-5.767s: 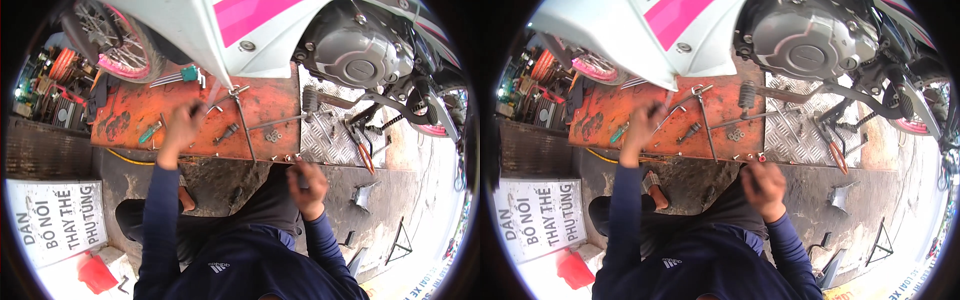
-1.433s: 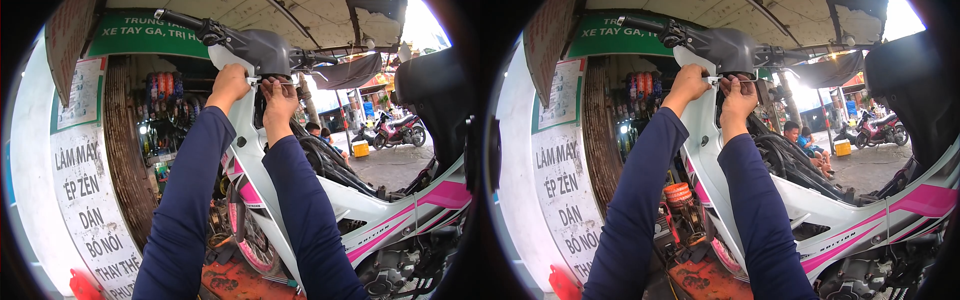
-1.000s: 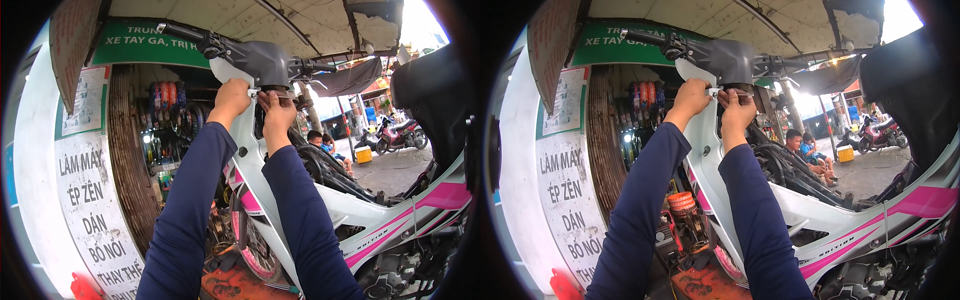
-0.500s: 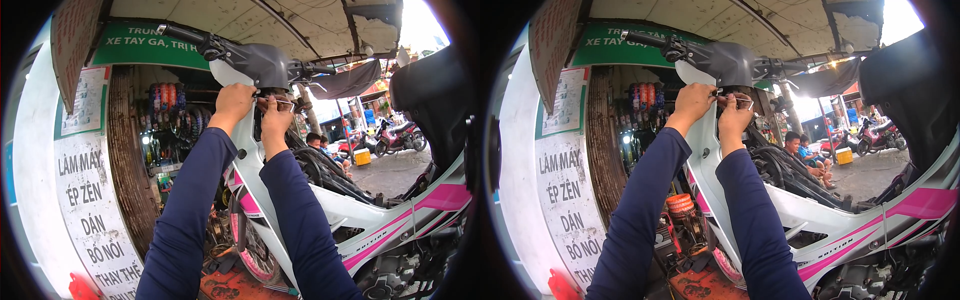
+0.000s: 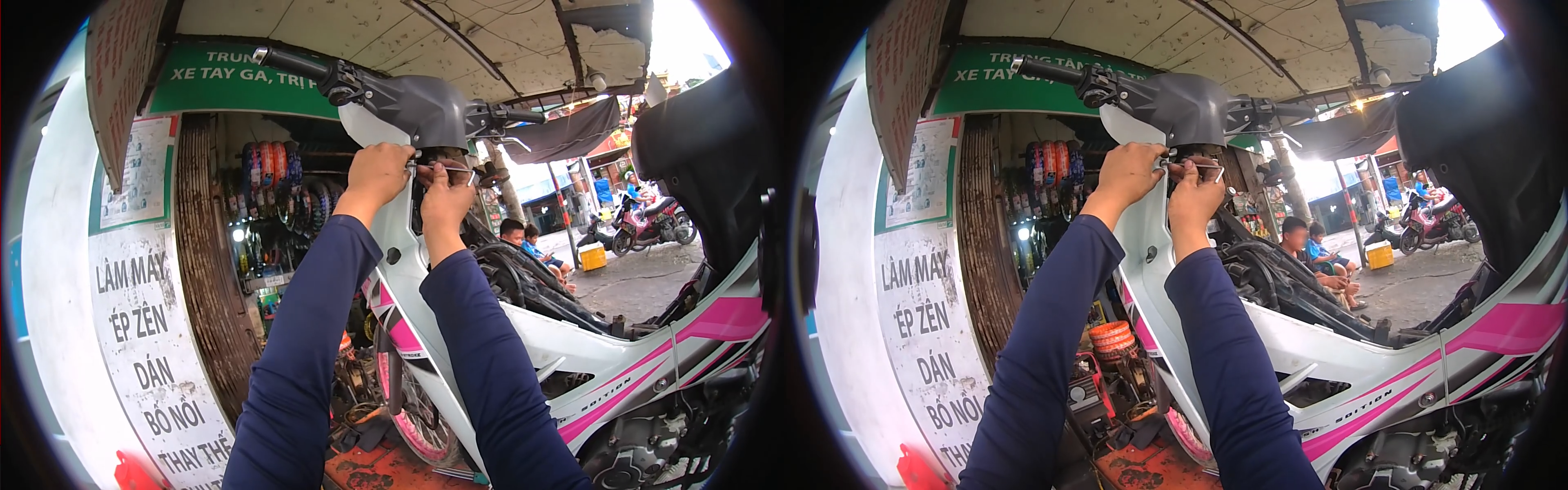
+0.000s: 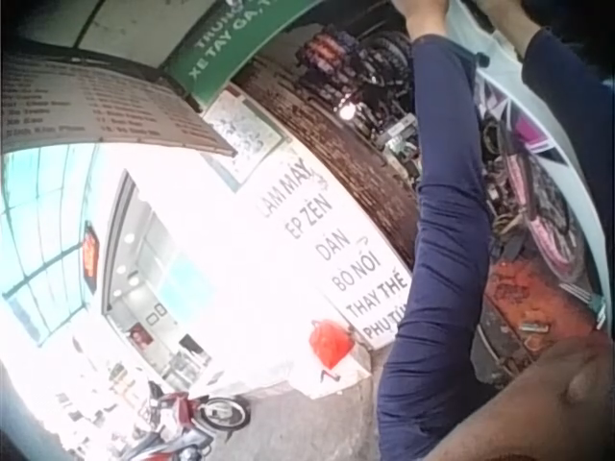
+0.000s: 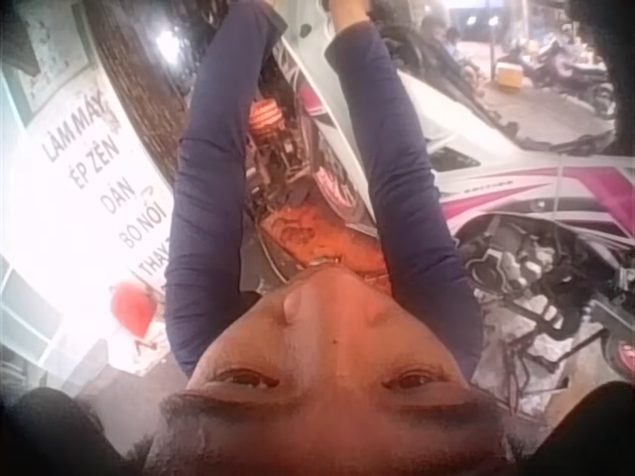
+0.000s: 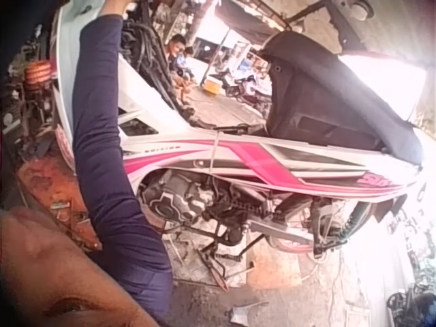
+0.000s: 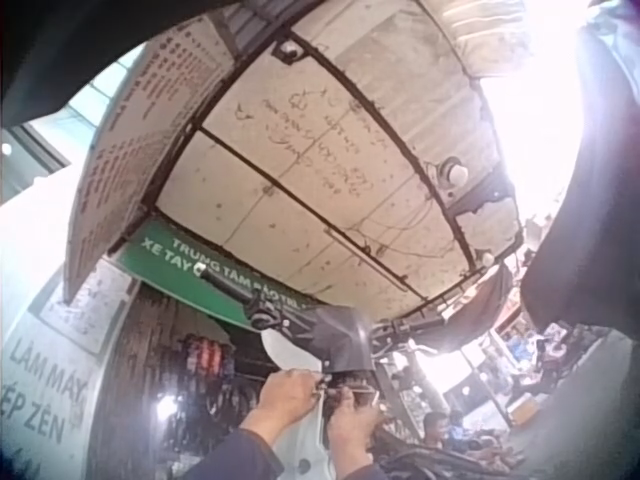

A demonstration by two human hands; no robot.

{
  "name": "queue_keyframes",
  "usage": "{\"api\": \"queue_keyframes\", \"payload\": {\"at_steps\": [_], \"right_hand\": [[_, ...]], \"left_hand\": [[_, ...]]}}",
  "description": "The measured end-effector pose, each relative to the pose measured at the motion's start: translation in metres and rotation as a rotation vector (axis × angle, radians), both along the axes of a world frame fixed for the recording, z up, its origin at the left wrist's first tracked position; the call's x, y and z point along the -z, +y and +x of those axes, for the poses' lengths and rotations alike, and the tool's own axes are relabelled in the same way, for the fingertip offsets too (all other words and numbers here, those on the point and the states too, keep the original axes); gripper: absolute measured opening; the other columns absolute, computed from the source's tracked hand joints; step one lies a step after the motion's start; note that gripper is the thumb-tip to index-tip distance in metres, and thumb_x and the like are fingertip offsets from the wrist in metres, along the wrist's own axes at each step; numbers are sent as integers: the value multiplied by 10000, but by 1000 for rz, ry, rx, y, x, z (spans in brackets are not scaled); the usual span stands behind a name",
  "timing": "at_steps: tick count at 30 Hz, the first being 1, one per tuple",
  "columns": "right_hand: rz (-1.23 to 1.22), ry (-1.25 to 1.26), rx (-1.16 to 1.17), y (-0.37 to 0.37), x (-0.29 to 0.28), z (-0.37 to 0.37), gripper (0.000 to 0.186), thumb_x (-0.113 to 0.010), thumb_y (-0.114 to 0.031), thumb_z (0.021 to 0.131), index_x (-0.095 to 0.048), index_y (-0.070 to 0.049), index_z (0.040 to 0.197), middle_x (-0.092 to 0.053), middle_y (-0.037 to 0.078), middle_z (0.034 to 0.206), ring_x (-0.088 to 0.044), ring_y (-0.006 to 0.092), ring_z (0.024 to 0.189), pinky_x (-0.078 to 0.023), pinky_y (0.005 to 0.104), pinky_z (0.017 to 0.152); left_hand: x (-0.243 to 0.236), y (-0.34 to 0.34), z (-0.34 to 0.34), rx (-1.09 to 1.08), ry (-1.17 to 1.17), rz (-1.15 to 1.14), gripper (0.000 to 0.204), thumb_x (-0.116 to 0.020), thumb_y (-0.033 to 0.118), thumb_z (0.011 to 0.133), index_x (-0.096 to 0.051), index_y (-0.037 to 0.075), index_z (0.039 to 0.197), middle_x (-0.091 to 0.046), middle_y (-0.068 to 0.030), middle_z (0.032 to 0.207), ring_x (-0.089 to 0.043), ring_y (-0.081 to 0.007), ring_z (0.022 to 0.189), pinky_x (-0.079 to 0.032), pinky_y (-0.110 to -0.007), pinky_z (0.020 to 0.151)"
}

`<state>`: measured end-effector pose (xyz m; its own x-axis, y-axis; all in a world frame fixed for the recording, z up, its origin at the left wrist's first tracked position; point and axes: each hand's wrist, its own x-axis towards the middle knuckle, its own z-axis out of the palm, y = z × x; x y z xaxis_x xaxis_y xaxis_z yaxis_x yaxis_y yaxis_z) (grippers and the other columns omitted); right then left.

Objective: The recorder is seen removing and reattaching plastic fairing components of a motorcycle using various tools.

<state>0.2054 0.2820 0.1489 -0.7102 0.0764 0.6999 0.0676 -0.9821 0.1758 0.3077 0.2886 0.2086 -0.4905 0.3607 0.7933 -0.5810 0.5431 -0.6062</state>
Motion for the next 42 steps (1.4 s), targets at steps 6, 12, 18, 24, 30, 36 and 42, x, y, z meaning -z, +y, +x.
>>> {"api": "queue_keyframes", "payload": {"at_steps": [6, 12, 18, 24, 30, 36, 42], "right_hand": [[-31, -34, -62, -1, 0, 3, 48, -504, 35, 915, -502, 38, 963, -603, 119, 871, -671, 202, 739, -571, 299, 684], [95, 6, 27, 4, 0, 7, 53, -542, 12, 906, -524, 39, 948, -625, 136, 884, -681, 207, 785, -570, 296, 704], [-75, -30, -85, -2, -5, 7, 147, -616, -83, 900, -534, 36, 926, -643, 95, 811, -675, 198, 700, -565, 290, 635], [102, -31, -28, 1, -3, 4, 114, -591, -82, 914, -556, 27, 911, -628, 90, 853, -647, 159, 668, -543, 276, 620], [-28, -21, -121, 2, 0, 11, 121, -576, -85, 924, -535, 21, 965, -622, 90, 871, -656, 165, 711, -540, 273, 637], [-64, -141, -85, -3, 3, -3, 78, -536, -60, 937, -527, 13, 965, -616, 93, 874, -658, 170, 751, -545, 275, 672], [-35, -39, -61, -7, 2, -1, 63, -543, -54, 934, -539, 1, 965, -621, 87, 883, -653, 162, 755, -541, 272, 684]], "left_hand": [[-4, -9, -2, -19, 2, -14, 152, -667, 168, 766, -633, 101, 898, -669, -136, 792, -653, -330, 785, -515, -427, 687], [-2, -9, 2, -45, 20, 5, 132, -630, 165, 786, -646, 106, 903, -670, -127, 790, -653, -322, 785, -515, -423, 688], [-1, -13, -2, -8, -17, -145, 202, -583, 167, 807, -686, 139, 978, -673, -114, 799, -653, -296, 802, -512, -403, 707], [3, -9, -7, -61, -1, -111, 189, -536, 192, 839, -700, 129, 908, -674, -108, 796, -651, -289, 789, -509, -403, 705], [-2, -10, -8, -3, 67, -3, 179, -555, 224, 828, -715, 145, 830, -669, -106, 765, -650, -289, 766, -507, -409, 674], [2, -2, -8, -51, 44, 25, 234, -668, 206, 756, -690, 141, 980, -671, -87, 859, -641, -291, 824, -504, -397, 721], [1, -6, -5, -65, 7, -2, 248, -690, 197, 744, -686, 143, 986, -672, -66, 900, -637, -279, 860, -502, -389, 747]]}}
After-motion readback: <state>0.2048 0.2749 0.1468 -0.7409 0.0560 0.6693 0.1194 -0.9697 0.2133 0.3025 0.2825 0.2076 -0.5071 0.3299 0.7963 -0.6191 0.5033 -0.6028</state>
